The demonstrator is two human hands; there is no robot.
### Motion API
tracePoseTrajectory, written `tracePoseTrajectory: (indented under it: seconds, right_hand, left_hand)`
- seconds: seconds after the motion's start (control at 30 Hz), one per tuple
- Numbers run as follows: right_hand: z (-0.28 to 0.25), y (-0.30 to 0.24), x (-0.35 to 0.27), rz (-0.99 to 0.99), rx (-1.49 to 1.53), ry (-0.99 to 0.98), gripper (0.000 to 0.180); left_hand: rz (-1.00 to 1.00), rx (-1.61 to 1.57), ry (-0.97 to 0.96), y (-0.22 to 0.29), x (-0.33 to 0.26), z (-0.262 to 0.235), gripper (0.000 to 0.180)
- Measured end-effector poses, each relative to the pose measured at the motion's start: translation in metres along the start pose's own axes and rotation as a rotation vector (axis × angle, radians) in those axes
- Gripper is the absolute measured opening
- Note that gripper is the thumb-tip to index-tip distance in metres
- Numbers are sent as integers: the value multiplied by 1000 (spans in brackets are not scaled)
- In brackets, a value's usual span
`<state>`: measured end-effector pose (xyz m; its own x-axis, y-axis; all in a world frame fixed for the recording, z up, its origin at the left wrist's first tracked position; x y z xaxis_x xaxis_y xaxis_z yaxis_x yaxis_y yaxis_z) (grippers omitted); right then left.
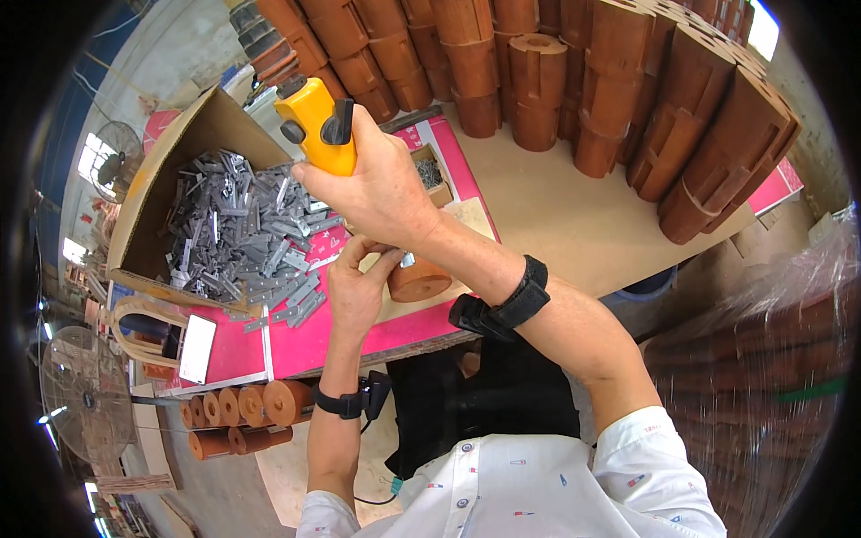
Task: The worker is attaching metal brackets to cylindrical wooden components using a pneumatic screwdriver.
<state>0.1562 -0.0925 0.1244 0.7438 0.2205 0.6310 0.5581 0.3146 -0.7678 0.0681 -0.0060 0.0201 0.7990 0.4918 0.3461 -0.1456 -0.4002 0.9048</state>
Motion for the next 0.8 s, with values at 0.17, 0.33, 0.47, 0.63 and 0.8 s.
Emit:
tracePoseTrajectory:
  seconds: [0.17, 0.33, 0.47, 0.63, 0.8]
  right_hand:
    - [0, -1, -1, -14, -23, -2, 40]
    - [0, 4, -3, -45, -3, -9, 41]
    - [-2, 1, -1, -30, -5, -15, 40]
    - [2, 7, -3, -38, 15, -52, 42]
    - [3, 9, -3, -32, 24, -48, 43]
  left_hand:
    - [5, 36, 14, 1, 0, -1, 21]
    - [25, 133, -93, -3, -1, -4, 51]
    - [92, 166, -304, -1, 3, 0, 102]
    - [-45, 34, -375, -15, 4, 3, 114]
    - [-38, 4, -331, -23, 3, 4, 116]
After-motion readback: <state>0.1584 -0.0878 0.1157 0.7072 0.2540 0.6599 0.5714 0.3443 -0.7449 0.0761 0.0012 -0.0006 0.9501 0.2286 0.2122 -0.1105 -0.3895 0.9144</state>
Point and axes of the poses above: each hand's wrist, its own x-axis towards the middle knuckle, its own z-axis out of the palm, y = z × x, the point moved 4 cm from there along x, towards the middle knuckle, and after that the axes turned 7 degrees about y, right-handed, at the moved point
